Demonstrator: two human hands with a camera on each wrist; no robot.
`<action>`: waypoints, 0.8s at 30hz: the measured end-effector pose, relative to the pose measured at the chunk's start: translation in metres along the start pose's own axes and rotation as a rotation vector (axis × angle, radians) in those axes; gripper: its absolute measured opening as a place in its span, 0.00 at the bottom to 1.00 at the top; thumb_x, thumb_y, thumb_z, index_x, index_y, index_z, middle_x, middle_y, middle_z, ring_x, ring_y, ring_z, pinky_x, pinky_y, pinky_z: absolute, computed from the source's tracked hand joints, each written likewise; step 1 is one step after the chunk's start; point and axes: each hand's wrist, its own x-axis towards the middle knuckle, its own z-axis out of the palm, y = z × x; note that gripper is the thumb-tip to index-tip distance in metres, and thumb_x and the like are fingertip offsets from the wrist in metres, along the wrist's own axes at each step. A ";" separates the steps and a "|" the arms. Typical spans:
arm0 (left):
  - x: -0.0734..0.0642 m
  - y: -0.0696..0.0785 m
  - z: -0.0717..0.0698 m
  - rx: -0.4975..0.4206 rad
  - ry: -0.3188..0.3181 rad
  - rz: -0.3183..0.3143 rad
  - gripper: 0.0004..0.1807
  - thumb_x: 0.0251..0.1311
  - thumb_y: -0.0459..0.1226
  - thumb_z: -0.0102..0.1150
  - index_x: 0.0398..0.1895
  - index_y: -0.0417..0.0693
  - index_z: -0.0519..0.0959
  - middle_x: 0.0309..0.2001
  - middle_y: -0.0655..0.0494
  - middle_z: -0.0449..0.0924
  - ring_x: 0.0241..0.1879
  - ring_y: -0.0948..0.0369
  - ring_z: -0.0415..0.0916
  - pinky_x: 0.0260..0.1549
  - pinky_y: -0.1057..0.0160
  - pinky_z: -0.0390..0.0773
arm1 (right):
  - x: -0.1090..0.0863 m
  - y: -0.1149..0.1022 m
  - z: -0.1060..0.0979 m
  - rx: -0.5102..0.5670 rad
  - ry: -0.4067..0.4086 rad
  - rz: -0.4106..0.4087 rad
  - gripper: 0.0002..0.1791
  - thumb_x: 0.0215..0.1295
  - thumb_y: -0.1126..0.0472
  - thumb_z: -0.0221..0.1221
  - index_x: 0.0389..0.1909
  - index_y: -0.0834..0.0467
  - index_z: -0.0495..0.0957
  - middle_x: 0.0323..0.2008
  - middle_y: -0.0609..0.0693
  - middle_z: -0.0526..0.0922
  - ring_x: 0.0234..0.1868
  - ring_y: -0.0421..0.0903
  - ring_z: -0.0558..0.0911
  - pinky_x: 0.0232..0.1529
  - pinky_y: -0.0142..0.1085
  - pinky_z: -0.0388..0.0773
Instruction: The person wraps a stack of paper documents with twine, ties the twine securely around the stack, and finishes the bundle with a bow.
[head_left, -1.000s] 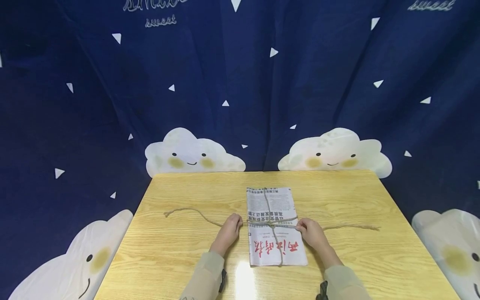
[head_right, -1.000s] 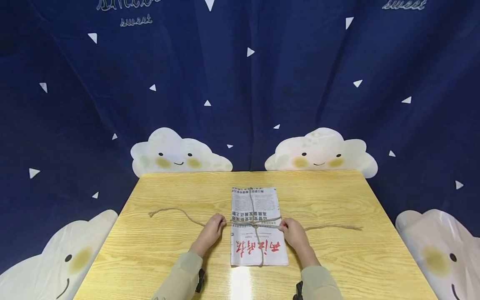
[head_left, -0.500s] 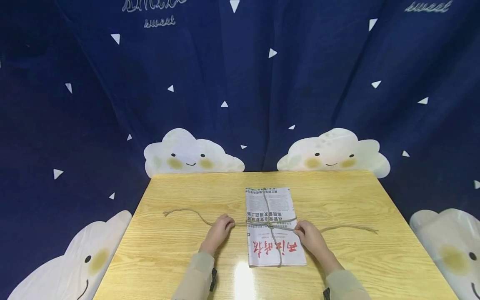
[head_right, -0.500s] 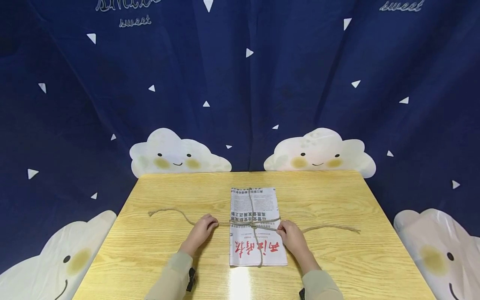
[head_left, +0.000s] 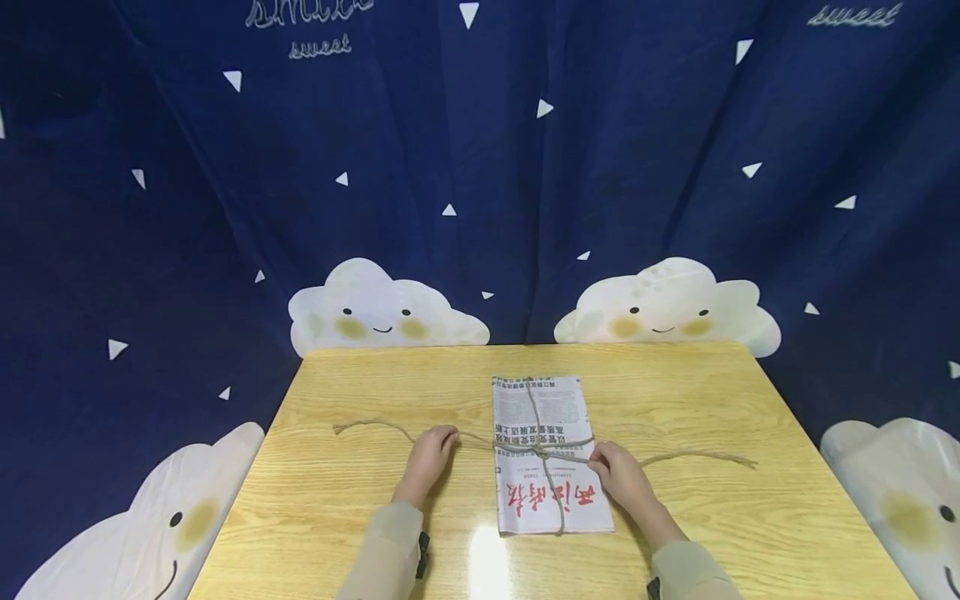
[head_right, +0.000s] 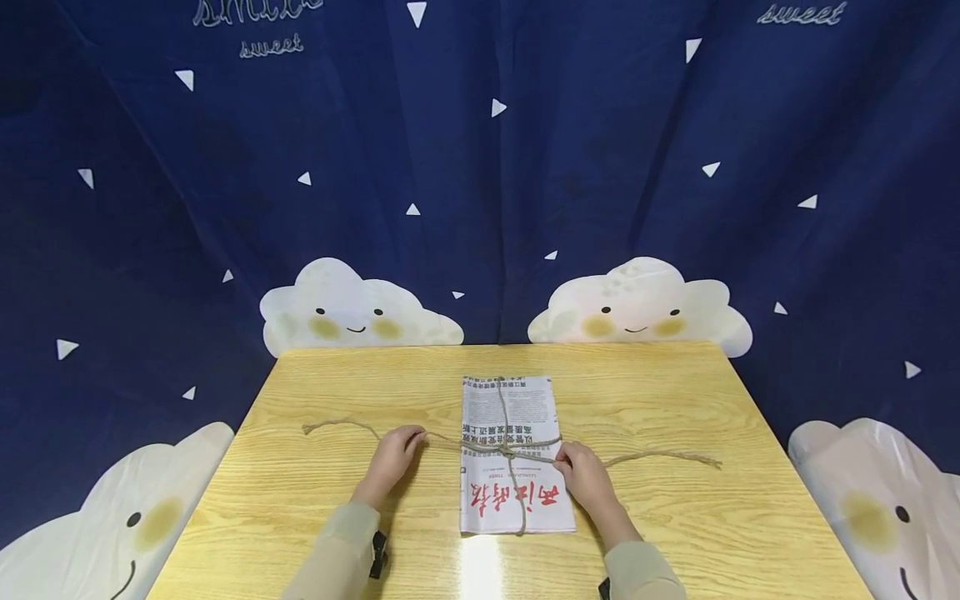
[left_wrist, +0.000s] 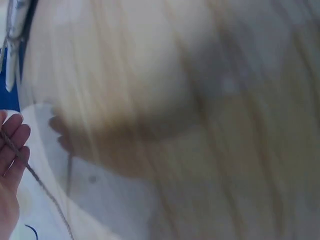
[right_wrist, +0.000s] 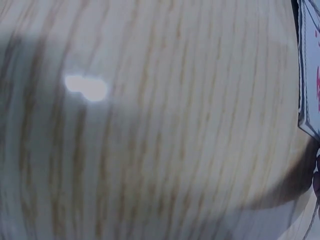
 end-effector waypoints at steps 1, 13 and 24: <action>0.002 0.003 0.002 -0.051 0.000 -0.024 0.10 0.63 0.35 0.50 0.41 0.39 0.79 0.38 0.48 0.82 0.40 0.54 0.79 0.41 0.59 0.79 | 0.000 0.000 0.000 0.001 0.003 -0.001 0.07 0.55 0.66 0.62 0.24 0.55 0.73 0.26 0.45 0.74 0.30 0.42 0.73 0.34 0.40 0.74; 0.022 0.068 0.006 -0.763 0.139 -0.115 0.11 0.64 0.26 0.43 0.40 0.18 0.68 0.33 0.25 0.76 0.35 0.32 0.74 0.39 0.45 0.76 | -0.001 -0.001 -0.001 -0.003 -0.003 0.016 0.07 0.55 0.67 0.61 0.25 0.55 0.74 0.26 0.45 0.74 0.31 0.43 0.74 0.35 0.40 0.74; 0.031 0.092 0.016 -0.967 0.025 -0.189 0.13 0.70 0.30 0.32 0.46 0.22 0.59 0.36 0.22 0.74 0.38 0.32 0.74 0.41 0.42 0.76 | -0.002 0.000 0.000 -0.001 0.001 0.019 0.07 0.55 0.67 0.61 0.24 0.55 0.74 0.27 0.46 0.75 0.32 0.43 0.74 0.35 0.41 0.74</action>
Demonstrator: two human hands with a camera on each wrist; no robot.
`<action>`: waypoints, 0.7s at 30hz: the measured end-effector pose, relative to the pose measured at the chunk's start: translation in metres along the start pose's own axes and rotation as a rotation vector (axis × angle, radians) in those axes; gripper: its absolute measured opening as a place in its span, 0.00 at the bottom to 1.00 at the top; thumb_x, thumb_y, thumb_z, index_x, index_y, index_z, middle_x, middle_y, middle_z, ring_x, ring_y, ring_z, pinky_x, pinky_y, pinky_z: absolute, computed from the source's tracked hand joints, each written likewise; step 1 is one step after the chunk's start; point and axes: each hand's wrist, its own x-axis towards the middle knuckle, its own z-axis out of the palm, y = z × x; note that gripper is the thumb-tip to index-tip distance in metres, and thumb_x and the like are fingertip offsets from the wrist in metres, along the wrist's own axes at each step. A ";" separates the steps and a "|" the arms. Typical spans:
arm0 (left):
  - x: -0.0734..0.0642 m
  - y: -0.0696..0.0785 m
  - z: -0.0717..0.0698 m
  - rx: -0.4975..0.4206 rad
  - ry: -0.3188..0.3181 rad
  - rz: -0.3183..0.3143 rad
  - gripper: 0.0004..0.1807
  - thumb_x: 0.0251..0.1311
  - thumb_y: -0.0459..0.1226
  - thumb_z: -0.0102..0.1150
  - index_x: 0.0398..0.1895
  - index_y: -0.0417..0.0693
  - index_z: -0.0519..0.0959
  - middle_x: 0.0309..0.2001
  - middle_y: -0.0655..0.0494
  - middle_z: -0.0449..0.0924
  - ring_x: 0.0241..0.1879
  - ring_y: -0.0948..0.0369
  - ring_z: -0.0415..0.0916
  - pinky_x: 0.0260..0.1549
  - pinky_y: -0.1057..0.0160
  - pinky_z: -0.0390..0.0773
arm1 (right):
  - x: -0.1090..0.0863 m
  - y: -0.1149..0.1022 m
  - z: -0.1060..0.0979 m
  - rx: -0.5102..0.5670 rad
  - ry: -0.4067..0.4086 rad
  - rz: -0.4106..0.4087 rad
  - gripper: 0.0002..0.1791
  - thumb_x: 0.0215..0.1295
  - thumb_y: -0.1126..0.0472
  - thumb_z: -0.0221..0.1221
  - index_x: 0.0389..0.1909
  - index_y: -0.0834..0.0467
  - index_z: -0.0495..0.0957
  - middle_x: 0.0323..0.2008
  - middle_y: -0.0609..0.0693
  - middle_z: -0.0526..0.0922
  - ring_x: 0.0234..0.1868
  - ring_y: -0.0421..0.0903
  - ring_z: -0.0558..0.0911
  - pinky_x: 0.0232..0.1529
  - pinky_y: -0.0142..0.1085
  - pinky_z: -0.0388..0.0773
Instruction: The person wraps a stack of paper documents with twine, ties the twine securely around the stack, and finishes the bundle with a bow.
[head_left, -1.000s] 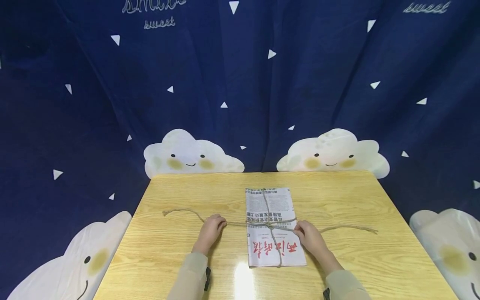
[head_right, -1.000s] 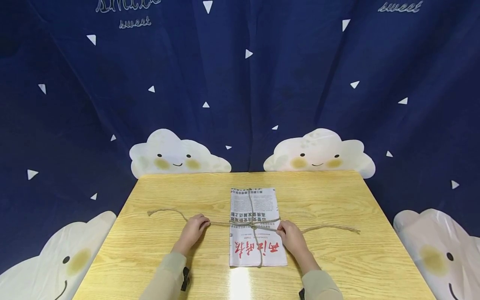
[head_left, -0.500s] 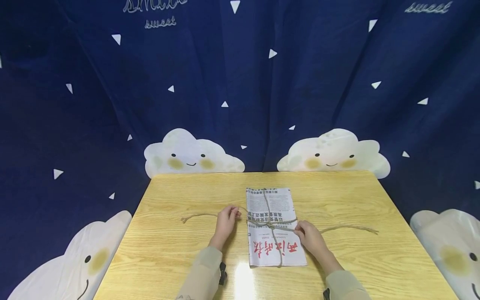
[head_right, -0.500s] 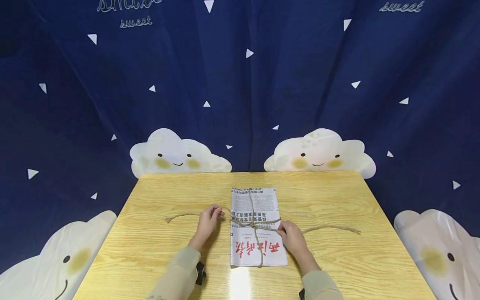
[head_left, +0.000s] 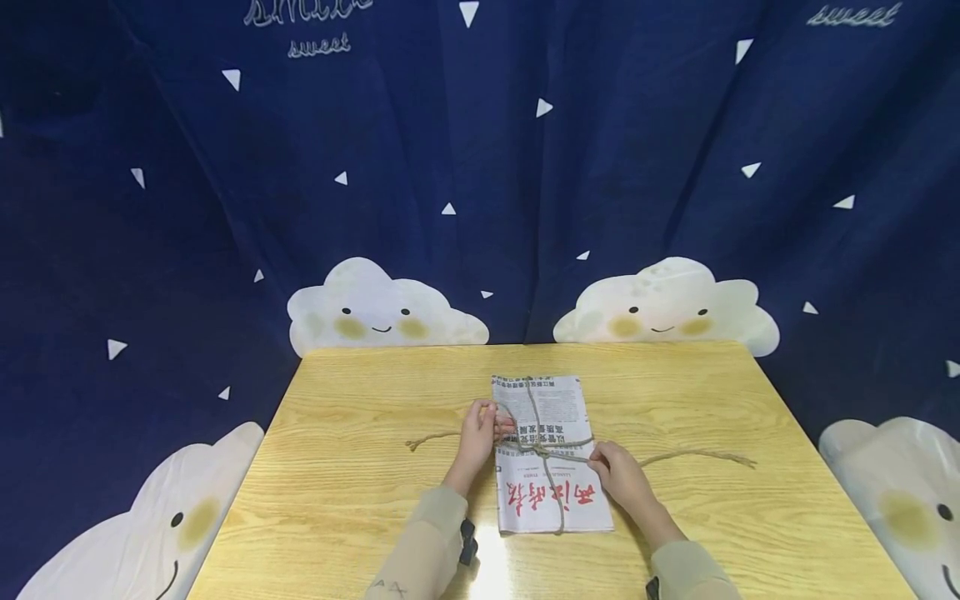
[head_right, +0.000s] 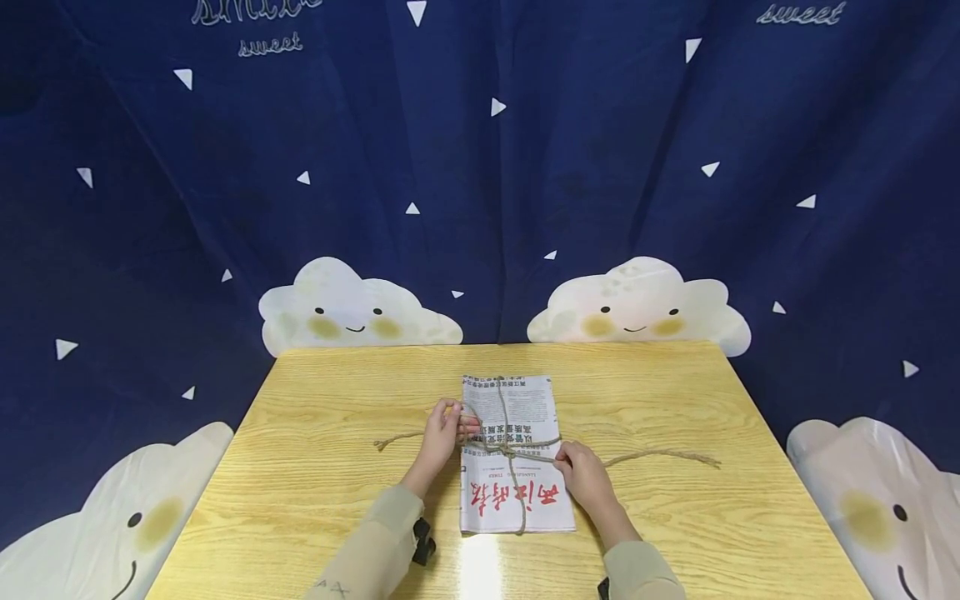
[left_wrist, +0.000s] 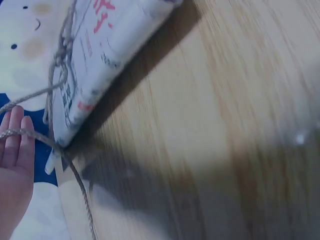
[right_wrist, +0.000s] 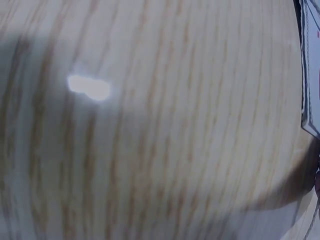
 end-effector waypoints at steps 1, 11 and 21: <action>0.000 0.000 0.002 -0.017 -0.015 -0.004 0.14 0.71 0.31 0.31 0.46 0.23 0.58 0.36 0.21 0.74 0.38 0.31 0.74 0.41 0.42 0.75 | 0.000 0.000 0.000 0.000 0.001 0.002 0.07 0.55 0.67 0.61 0.24 0.54 0.73 0.27 0.46 0.75 0.32 0.43 0.74 0.35 0.41 0.74; 0.002 0.000 0.020 -0.032 -0.036 -0.055 0.15 0.72 0.36 0.26 0.46 0.29 0.56 0.36 0.23 0.74 0.39 0.32 0.73 0.45 0.42 0.74 | 0.000 0.000 0.000 0.009 0.003 -0.003 0.07 0.56 0.67 0.61 0.24 0.54 0.73 0.27 0.46 0.75 0.32 0.43 0.74 0.35 0.41 0.74; 0.007 -0.020 0.029 0.007 -0.046 -0.079 0.12 0.72 0.35 0.29 0.44 0.32 0.60 0.24 0.51 0.61 0.21 0.61 0.59 0.25 0.62 0.71 | 0.000 -0.002 0.000 0.007 -0.002 0.004 0.07 0.56 0.68 0.60 0.24 0.55 0.74 0.27 0.47 0.75 0.32 0.43 0.74 0.35 0.40 0.74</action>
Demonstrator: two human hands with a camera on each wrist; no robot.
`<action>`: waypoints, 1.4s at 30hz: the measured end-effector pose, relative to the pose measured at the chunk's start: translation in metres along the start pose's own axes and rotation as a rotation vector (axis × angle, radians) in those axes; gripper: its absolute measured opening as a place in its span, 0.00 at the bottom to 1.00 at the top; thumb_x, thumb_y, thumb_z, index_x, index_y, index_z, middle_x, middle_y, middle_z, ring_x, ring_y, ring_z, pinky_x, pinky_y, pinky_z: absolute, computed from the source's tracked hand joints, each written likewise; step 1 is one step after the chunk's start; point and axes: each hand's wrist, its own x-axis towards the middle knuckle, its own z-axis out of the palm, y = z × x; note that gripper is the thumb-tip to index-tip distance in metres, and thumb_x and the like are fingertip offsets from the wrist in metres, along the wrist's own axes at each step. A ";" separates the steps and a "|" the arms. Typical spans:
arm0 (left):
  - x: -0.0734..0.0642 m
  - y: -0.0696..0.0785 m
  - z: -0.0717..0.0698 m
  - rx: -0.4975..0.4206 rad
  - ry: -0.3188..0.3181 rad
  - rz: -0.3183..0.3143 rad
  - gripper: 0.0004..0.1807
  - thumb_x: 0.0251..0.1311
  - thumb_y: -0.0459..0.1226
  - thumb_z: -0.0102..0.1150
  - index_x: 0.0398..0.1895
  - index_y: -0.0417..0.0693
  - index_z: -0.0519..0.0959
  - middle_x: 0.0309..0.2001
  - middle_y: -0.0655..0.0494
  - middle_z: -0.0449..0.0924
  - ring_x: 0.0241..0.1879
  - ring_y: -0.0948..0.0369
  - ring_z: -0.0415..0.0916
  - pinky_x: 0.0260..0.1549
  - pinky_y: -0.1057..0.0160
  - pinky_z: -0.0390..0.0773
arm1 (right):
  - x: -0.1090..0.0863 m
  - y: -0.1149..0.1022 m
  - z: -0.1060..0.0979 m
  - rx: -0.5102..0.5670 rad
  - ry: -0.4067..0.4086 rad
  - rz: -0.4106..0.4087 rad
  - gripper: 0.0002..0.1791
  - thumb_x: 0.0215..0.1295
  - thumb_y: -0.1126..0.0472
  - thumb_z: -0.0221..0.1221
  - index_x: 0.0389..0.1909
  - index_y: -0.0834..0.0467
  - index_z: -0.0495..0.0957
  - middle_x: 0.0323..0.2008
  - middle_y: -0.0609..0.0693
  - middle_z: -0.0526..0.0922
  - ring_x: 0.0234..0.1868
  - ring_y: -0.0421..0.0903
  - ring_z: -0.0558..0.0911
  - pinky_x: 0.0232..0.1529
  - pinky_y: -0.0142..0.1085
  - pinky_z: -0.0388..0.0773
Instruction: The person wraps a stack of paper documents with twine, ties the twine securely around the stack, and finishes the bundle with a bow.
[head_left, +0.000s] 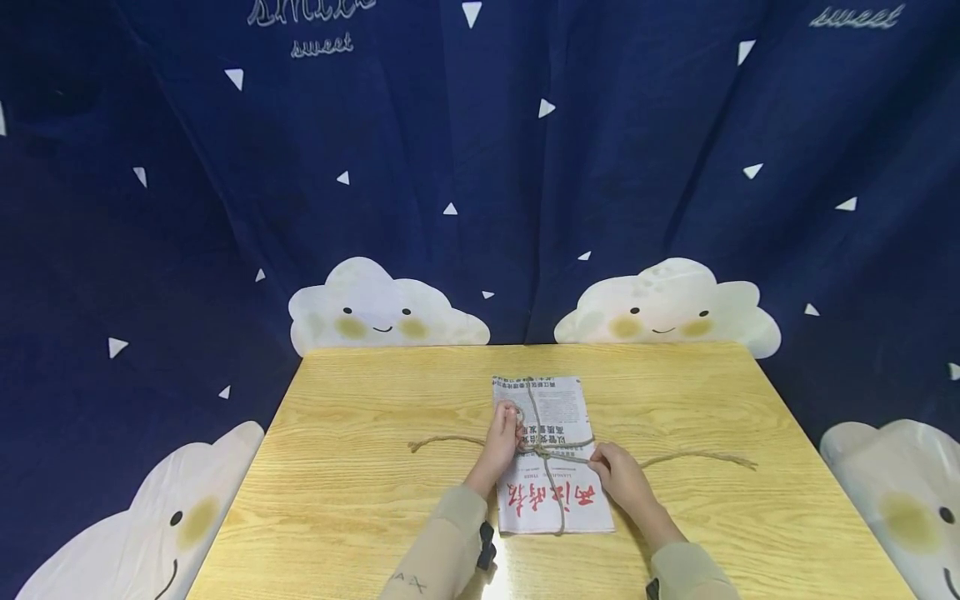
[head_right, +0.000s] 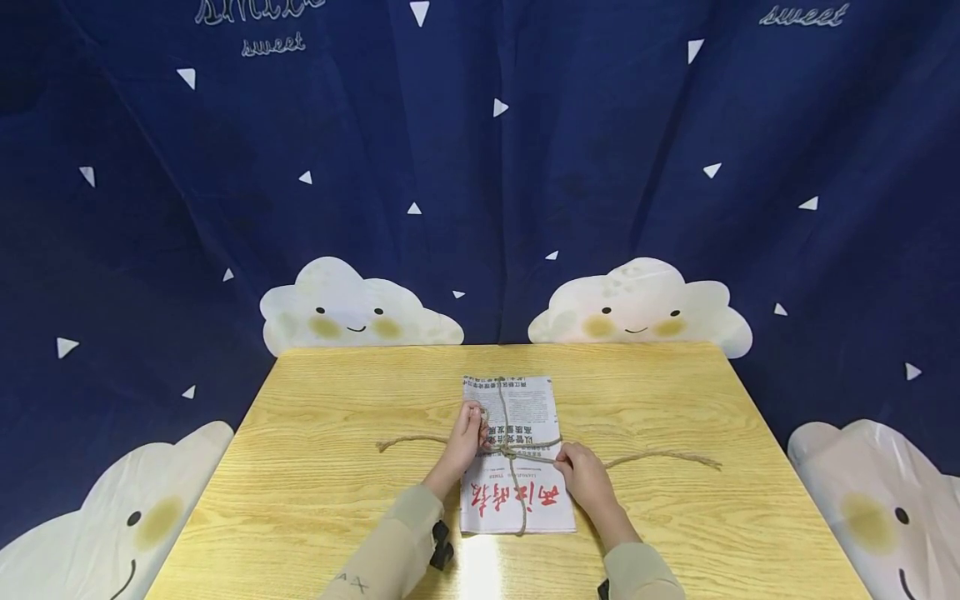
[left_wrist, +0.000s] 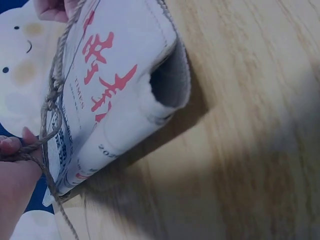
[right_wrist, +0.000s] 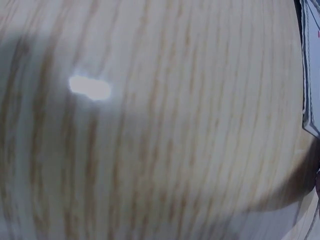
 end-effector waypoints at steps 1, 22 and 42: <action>0.001 -0.003 0.001 0.017 -0.001 -0.007 0.13 0.72 0.36 0.29 0.45 0.33 0.61 0.24 0.52 0.60 0.22 0.62 0.58 0.25 0.64 0.70 | 0.000 0.000 0.000 0.002 0.001 0.000 0.07 0.56 0.67 0.60 0.24 0.55 0.74 0.27 0.47 0.75 0.32 0.43 0.74 0.35 0.40 0.74; -0.002 -0.023 -0.007 0.396 -0.003 0.097 0.10 0.54 0.32 0.59 0.37 0.33 0.80 0.41 0.46 0.78 0.44 0.52 0.75 0.44 0.67 0.77 | -0.001 0.002 0.001 0.013 0.005 -0.002 0.06 0.56 0.67 0.60 0.25 0.55 0.74 0.27 0.47 0.75 0.31 0.43 0.74 0.34 0.40 0.74; -0.003 -0.029 -0.008 0.362 0.017 0.090 0.12 0.56 0.33 0.58 0.41 0.33 0.80 0.39 0.46 0.80 0.41 0.54 0.76 0.41 0.67 0.78 | -0.007 -0.003 0.005 -0.012 0.122 0.003 0.02 0.54 0.66 0.63 0.29 0.58 0.80 0.30 0.47 0.74 0.33 0.46 0.76 0.37 0.43 0.77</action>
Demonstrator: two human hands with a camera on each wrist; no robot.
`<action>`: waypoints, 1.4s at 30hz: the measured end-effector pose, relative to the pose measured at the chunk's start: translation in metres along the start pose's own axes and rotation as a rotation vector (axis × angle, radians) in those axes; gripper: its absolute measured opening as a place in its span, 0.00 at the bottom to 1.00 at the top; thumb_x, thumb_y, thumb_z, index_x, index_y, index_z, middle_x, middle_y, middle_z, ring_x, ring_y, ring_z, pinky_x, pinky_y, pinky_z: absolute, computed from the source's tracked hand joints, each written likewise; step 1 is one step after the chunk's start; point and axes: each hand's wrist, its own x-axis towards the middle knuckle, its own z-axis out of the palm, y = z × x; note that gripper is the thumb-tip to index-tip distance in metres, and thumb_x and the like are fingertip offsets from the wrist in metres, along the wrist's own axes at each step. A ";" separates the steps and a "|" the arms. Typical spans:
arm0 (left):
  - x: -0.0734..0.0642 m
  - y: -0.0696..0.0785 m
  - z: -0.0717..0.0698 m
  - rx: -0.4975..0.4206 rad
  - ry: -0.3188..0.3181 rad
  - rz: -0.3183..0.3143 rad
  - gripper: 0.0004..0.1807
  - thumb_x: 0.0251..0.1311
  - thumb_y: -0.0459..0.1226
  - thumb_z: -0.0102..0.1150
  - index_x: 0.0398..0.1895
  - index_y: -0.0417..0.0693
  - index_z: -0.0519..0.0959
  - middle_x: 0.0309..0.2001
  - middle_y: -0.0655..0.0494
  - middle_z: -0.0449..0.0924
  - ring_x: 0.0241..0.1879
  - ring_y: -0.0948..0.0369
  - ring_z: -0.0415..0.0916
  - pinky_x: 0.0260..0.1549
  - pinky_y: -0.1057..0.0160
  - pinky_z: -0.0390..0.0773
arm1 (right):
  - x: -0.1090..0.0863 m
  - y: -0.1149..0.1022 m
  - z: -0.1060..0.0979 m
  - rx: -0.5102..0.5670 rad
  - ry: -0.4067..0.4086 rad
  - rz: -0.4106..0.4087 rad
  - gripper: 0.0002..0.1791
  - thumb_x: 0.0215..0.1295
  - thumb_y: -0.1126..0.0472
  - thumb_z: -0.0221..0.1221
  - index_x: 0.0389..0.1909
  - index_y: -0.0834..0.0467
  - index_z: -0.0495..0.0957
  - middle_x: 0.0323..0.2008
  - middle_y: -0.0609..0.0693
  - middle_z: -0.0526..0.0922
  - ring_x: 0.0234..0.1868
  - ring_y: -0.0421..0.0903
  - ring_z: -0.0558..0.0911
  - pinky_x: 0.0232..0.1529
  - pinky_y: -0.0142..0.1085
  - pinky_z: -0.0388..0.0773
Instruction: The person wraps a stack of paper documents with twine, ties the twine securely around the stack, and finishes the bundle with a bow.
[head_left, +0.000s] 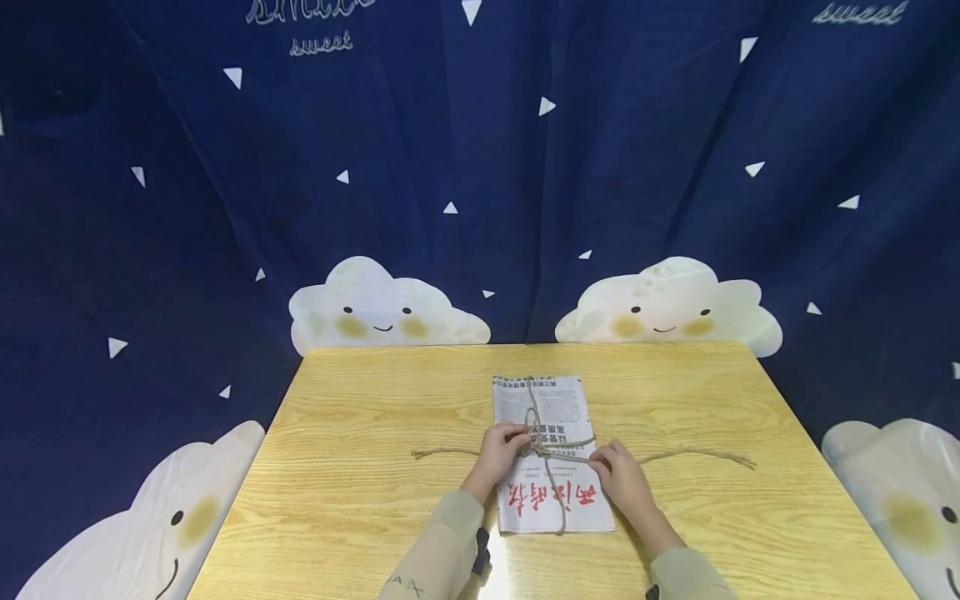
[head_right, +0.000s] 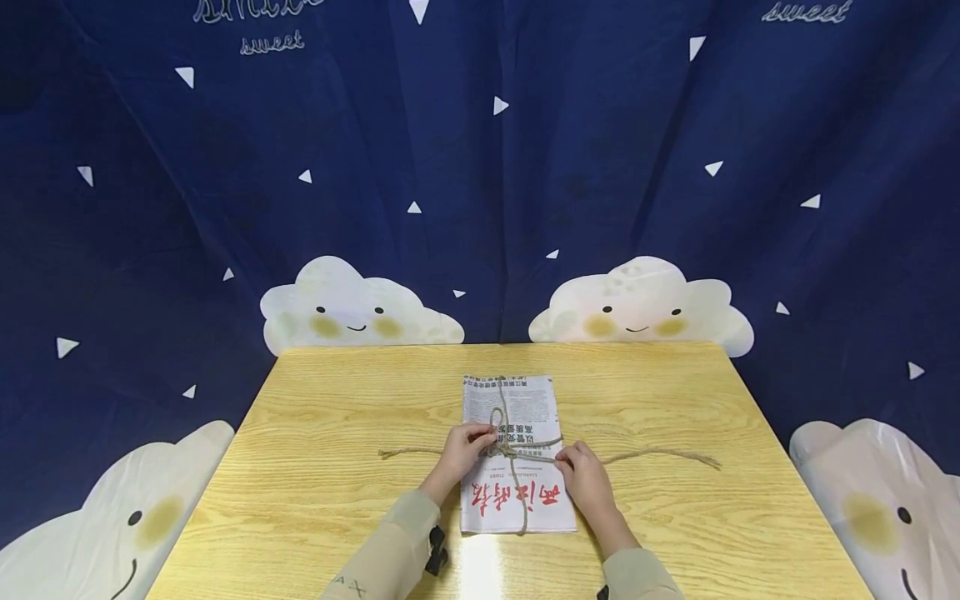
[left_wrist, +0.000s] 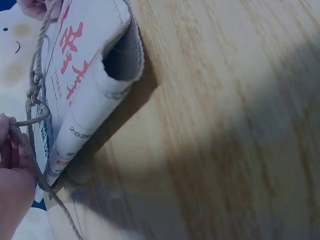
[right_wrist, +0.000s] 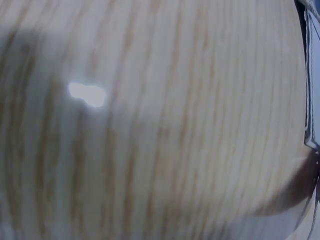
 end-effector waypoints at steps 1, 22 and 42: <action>0.000 0.000 0.000 0.013 -0.005 0.008 0.12 0.57 0.32 0.57 0.42 0.34 0.80 0.39 0.46 0.80 0.41 0.53 0.76 0.42 0.67 0.78 | 0.000 0.000 0.000 0.011 -0.004 0.010 0.02 0.54 0.66 0.63 0.29 0.58 0.80 0.30 0.47 0.74 0.33 0.46 0.77 0.38 0.44 0.77; -0.003 -0.003 0.007 -0.094 0.065 -0.095 0.08 0.50 0.32 0.64 0.34 0.38 0.83 0.35 0.48 0.83 0.34 0.62 0.79 0.32 0.71 0.79 | 0.000 0.007 -0.025 0.109 0.241 0.513 0.21 0.56 0.68 0.51 0.48 0.77 0.63 0.35 0.69 0.69 0.32 0.64 0.73 0.27 0.50 0.76; -0.010 -0.008 0.009 -0.151 0.097 -0.105 0.11 0.51 0.34 0.62 0.38 0.39 0.82 0.38 0.47 0.82 0.36 0.58 0.79 0.33 0.69 0.80 | 0.013 0.006 -0.017 0.236 0.379 0.475 0.11 0.63 0.65 0.51 0.40 0.69 0.76 0.34 0.64 0.80 0.30 0.52 0.79 0.24 0.33 0.76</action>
